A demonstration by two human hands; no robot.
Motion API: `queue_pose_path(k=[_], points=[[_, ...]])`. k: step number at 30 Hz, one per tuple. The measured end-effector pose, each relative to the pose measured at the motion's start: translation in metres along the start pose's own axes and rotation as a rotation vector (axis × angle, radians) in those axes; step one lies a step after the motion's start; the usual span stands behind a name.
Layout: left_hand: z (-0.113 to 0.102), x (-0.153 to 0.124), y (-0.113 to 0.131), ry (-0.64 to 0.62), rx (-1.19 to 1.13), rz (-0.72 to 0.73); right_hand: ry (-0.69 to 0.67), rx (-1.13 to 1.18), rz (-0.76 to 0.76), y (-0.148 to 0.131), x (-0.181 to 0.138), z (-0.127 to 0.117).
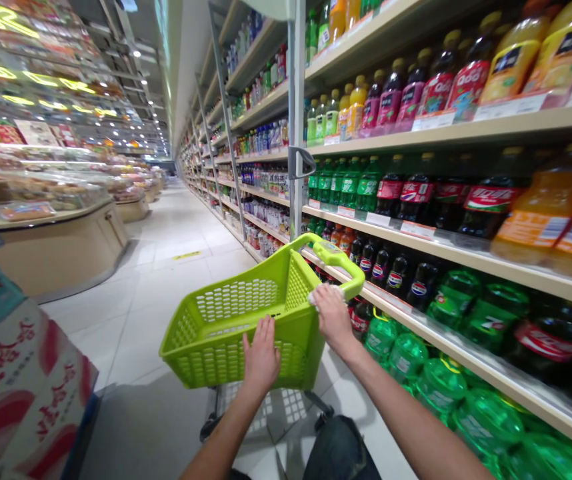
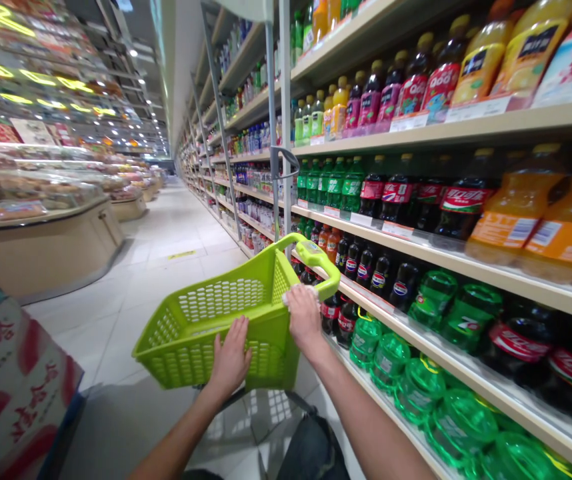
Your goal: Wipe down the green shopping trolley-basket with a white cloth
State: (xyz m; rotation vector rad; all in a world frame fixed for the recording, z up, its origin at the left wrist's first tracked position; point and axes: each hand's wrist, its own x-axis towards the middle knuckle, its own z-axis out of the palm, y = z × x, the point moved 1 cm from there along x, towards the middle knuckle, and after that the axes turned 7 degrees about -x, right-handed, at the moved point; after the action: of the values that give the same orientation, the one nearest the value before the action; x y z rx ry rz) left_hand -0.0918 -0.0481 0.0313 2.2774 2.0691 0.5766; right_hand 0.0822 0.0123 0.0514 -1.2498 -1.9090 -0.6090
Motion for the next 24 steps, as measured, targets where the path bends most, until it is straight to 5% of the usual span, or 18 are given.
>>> queue_pose_path(k=[4,10,17,24], points=[[0.001,-0.005,-0.006,0.022,0.021,-0.039,-0.085,0.076,-0.157,-0.016,-0.003,0.008],[0.008,-0.011,-0.008,0.025,0.044,-0.056,0.090,-0.021,0.128,0.040,0.015,-0.014],[0.008,-0.014,-0.010,0.003,0.063,-0.030,-0.104,0.116,-0.146,-0.036,-0.016,0.020],[0.011,-0.020,-0.018,0.001,0.067,-0.055,0.044,0.016,0.062,0.001,-0.006,0.013]])
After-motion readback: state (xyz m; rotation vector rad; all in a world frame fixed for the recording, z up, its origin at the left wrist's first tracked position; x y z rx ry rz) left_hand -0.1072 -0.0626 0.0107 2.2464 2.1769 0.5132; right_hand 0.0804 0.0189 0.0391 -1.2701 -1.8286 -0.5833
